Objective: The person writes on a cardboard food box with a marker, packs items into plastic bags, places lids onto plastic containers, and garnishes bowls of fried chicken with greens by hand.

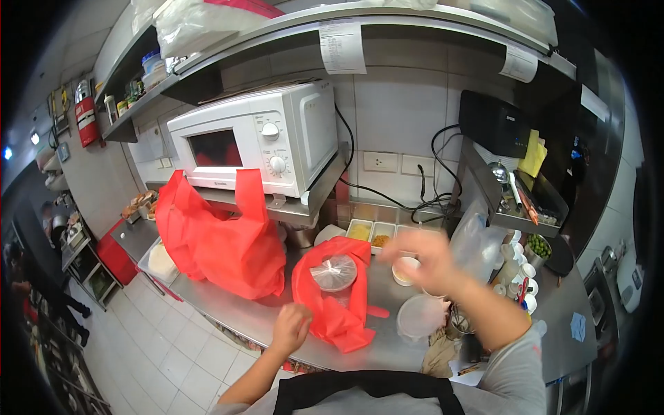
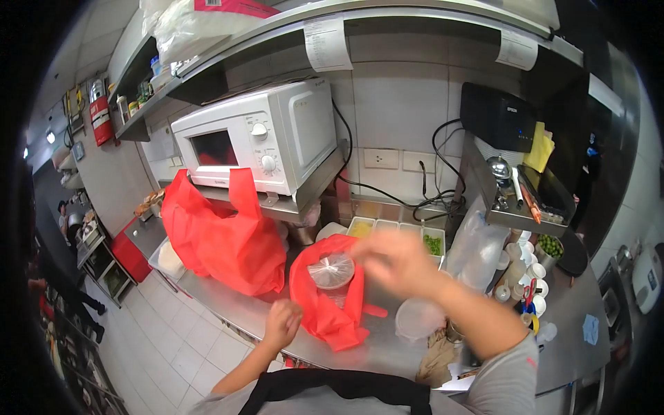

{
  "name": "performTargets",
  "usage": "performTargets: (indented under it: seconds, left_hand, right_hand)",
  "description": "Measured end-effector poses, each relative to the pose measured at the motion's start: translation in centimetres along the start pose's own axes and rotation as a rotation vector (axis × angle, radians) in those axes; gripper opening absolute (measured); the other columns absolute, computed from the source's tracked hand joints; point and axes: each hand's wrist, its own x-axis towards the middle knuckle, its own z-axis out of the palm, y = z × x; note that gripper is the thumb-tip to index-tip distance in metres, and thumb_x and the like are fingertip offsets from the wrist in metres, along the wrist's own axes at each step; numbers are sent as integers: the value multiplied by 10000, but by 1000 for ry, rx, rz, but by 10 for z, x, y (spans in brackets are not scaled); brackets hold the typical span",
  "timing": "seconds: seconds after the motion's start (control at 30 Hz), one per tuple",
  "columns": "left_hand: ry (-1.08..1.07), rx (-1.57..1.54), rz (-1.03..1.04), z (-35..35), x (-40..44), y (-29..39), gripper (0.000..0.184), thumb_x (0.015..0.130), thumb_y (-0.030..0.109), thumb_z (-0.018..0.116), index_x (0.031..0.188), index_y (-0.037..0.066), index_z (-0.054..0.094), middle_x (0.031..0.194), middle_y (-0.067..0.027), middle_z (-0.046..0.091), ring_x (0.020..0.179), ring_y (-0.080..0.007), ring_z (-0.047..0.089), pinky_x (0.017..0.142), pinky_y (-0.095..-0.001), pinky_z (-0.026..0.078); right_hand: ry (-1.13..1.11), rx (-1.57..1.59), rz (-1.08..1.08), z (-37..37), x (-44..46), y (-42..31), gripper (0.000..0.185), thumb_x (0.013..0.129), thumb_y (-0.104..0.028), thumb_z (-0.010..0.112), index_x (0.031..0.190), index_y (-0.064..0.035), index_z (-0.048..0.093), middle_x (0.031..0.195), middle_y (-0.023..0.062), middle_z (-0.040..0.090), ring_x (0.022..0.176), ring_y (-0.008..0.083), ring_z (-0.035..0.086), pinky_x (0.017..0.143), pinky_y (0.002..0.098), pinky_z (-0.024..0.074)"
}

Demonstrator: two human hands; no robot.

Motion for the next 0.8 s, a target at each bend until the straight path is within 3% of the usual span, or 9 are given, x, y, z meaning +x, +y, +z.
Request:
performTargets:
  seconds: [0.1, 0.17, 0.27, 0.43, 0.53, 0.6, 0.67, 0.73, 0.8]
  left_hand:
    - [-21, -48, -127, -8, -48, 26, 145, 715, 25, 653, 855, 47, 620, 856, -92, 627, 828, -286, 583, 726, -365, 463]
    - [10, -66, -207, -12, -68, 38, 144, 711, 18, 655, 848, 46, 626, 845, -90, 632, 814, -286, 589, 712, -360, 469]
    - [21, -97, -279, -18, -80, 51, 145, 705, 9, 660, 841, 50, 633, 827, -83, 637, 792, -274, 599, 701, -357, 476]
    - [-55, -117, -293, -18, -83, 58, 125, 719, 31, 676, 835, 56, 635, 811, -79, 629, 769, -260, 601, 654, -337, 482]
    - [-202, -154, -364, 6, -89, 64, 102, 758, 96, 676, 844, 66, 632, 820, -95, 620, 765, -268, 602, 621, -348, 489]
    - [-200, -177, -232, 32, -90, 64, 112, 765, 113, 669, 854, 63, 622, 829, -114, 613, 766, -290, 596, 635, -372, 486]
    - [-150, -180, -117, 51, -81, 70, 111, 774, 113, 657, 849, 50, 605, 821, -137, 595, 756, -321, 583, 651, -402, 476]
    - [-187, -201, -300, 63, -74, 79, 109, 780, 106, 642, 849, 39, 593, 814, -151, 577, 765, -342, 570, 671, -417, 467]
    - [-183, -232, -487, 78, -70, 87, 120, 774, 89, 630, 861, 25, 578, 803, -154, 569, 771, -344, 568, 670, -413, 463]
  right_hand:
    - [166, 167, 76, -38, 95, 25, 120, 797, -26, 601, 904, -47, 650, 882, 52, 649, 879, 150, 609, 742, 274, 499]
    - [160, 129, 119, -67, 160, 55, 228, 790, -176, 658, 997, -78, 653, 983, 38, 635, 926, 144, 592, 791, 301, 469]
    - [267, 227, 332, -81, 230, 69, 479, 759, -417, 660, 1148, -139, 620, 1176, 14, 582, 1169, 164, 425, 1003, 436, 218]
    - [391, 312, 212, -70, 241, 90, 360, 804, -123, 644, 1154, -47, 604, 1104, 51, 609, 1023, 137, 529, 916, 296, 381]
    - [457, 196, 125, -48, 163, 79, 316, 784, -35, 606, 1099, -15, 627, 976, 74, 648, 871, 133, 587, 764, 230, 456]
    - [404, 453, 217, -17, 82, 70, 305, 776, -15, 591, 1078, 7, 626, 958, 69, 641, 847, 114, 577, 764, 234, 460]
    - [347, 659, 501, 18, -10, 62, 287, 781, 19, 577, 1062, -2, 633, 914, 39, 630, 804, 84, 553, 747, 226, 457]
    - [309, 679, 816, 60, -108, 59, 316, 771, 48, 585, 1075, -22, 637, 863, 0, 601, 733, 53, 512, 671, 206, 432]
    - [239, 748, 1107, 110, -192, 51, 363, 774, 42, 606, 1128, -34, 611, 656, -95, 432, 547, 4, 339, 498, 160, 258]
